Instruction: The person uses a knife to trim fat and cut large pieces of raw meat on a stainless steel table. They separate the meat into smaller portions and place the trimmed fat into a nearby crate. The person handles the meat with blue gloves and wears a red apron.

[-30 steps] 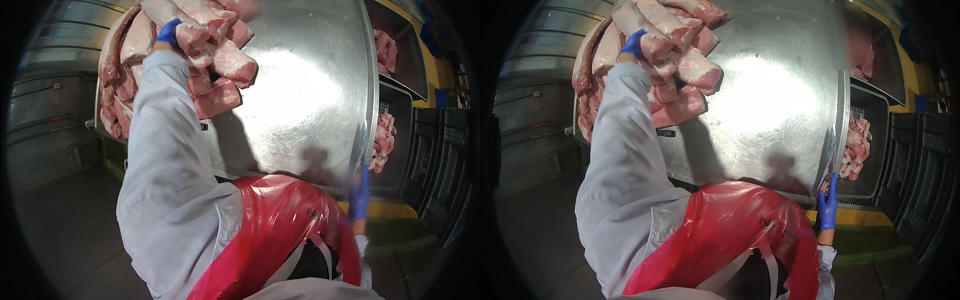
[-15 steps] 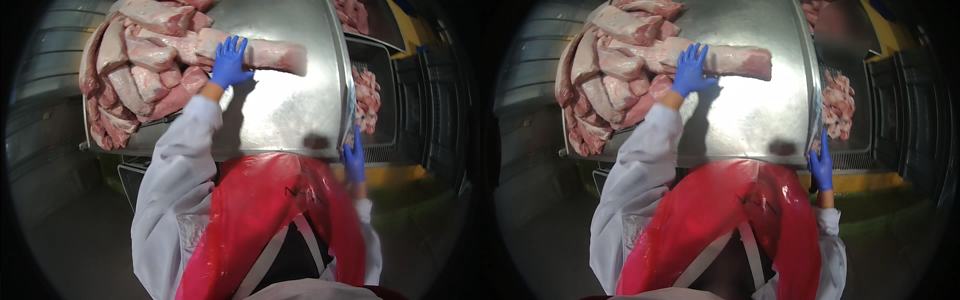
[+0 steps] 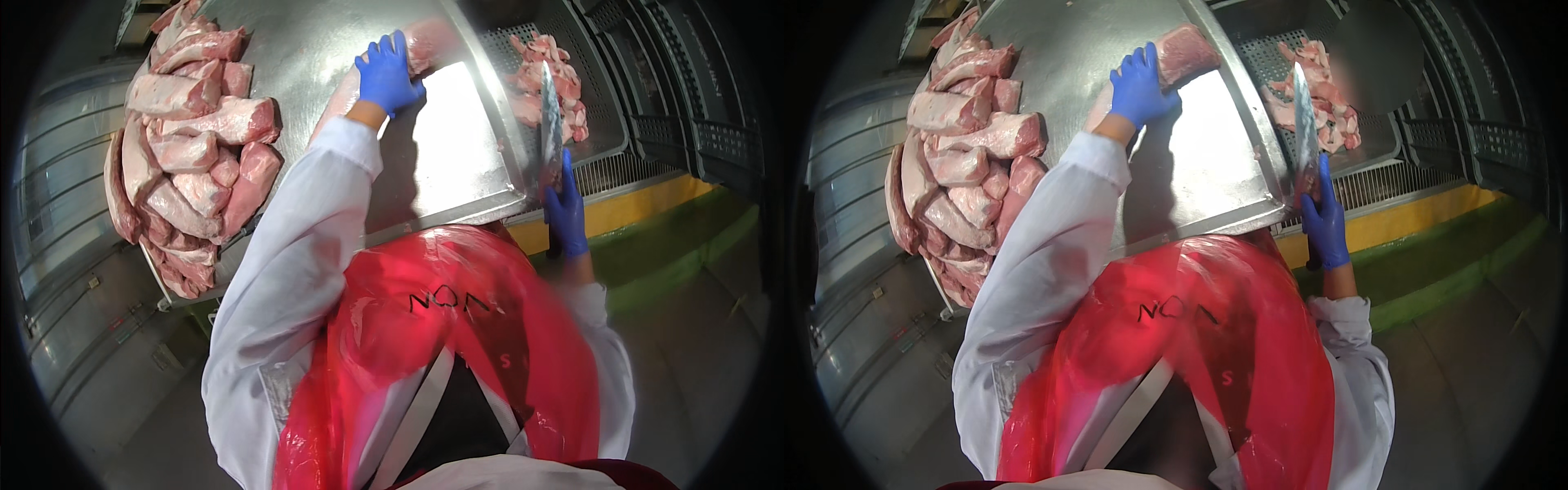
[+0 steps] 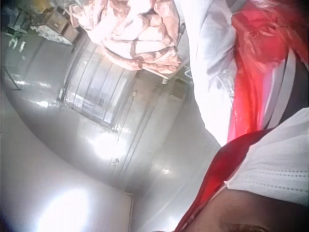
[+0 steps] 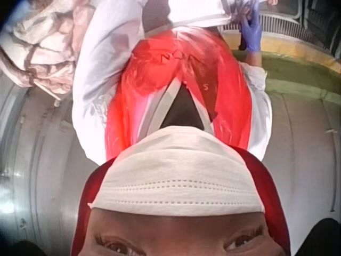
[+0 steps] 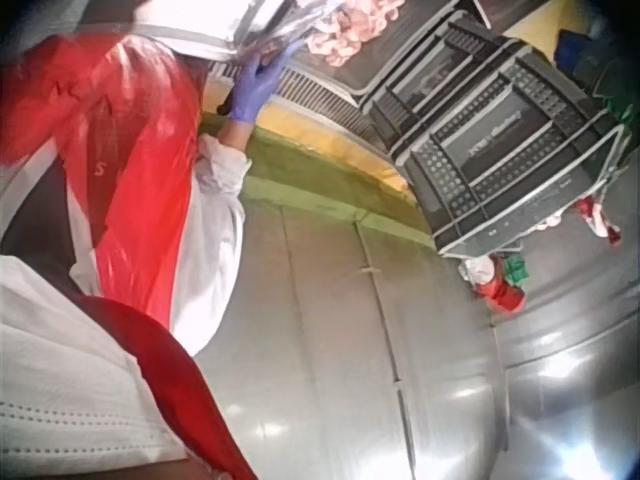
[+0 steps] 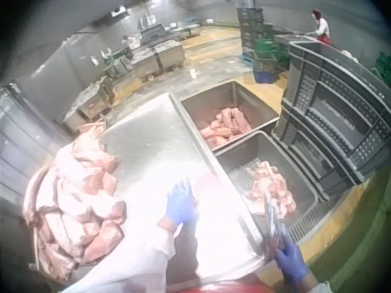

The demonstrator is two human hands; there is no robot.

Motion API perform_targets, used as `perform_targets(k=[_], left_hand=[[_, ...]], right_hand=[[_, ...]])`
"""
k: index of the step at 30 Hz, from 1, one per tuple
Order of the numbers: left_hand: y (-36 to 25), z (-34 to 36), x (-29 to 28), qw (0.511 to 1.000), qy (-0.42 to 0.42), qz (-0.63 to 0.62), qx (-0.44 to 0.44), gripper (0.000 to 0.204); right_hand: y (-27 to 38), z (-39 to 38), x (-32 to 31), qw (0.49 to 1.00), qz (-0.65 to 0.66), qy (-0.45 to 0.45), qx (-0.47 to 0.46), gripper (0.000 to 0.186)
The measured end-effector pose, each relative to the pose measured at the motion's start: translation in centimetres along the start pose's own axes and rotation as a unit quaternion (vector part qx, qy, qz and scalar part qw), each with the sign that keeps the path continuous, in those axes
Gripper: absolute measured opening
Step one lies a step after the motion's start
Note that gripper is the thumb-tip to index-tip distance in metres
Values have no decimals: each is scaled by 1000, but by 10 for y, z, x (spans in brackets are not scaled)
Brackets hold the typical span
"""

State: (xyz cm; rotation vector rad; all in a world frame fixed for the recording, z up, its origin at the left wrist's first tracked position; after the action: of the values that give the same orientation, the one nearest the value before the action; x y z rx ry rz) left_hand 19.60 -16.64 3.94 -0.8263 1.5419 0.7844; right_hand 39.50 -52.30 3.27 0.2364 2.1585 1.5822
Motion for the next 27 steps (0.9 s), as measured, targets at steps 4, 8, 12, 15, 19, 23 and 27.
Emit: perform_targets(k=[4, 8, 12, 15, 19, 23, 27], left_hand=[[53, 58, 15, 981, 25, -162, -101, 83], [177, 104, 58, 828, 107, -519, -184, 72], [213, 80, 73, 633, 128, -699, -305, 65], [226, 62, 71, 521, 184, -777, -300, 82], [221, 77, 73, 867, -105, -435, -218, 112], [173, 95, 61, 938, -128, -306, -102, 103], [137, 105, 43, 969, -123, -212, -31, 94]], right_hand=[[9, 19, -6, 999, -35, 17, -26, 79], [7, 28, -5, 999, -24, 33, 8, 76], [-10, 44, 21, 998, -16, 32, -47, 63], [12, 76, 47, 976, -105, 27, -187, 56], [22, 136, 95, 986, 30, 156, 53, 66], [65, 240, 173, 982, -59, 171, -49, 78], [96, 345, 234, 980, -126, 149, -33, 78]])
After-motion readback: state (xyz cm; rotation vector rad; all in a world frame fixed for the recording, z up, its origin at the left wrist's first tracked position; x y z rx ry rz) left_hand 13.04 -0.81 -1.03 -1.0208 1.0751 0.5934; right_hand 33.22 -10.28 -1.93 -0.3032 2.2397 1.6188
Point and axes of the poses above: each hand's wrist, its own z-axis towards the middle knuckle, its own x-axis out of the palm, y = z × x, the point moved 3 cm from there along z, towards the middle knuckle, and after that the axes turned 6 degrees about -x, right-handed, at the moved point
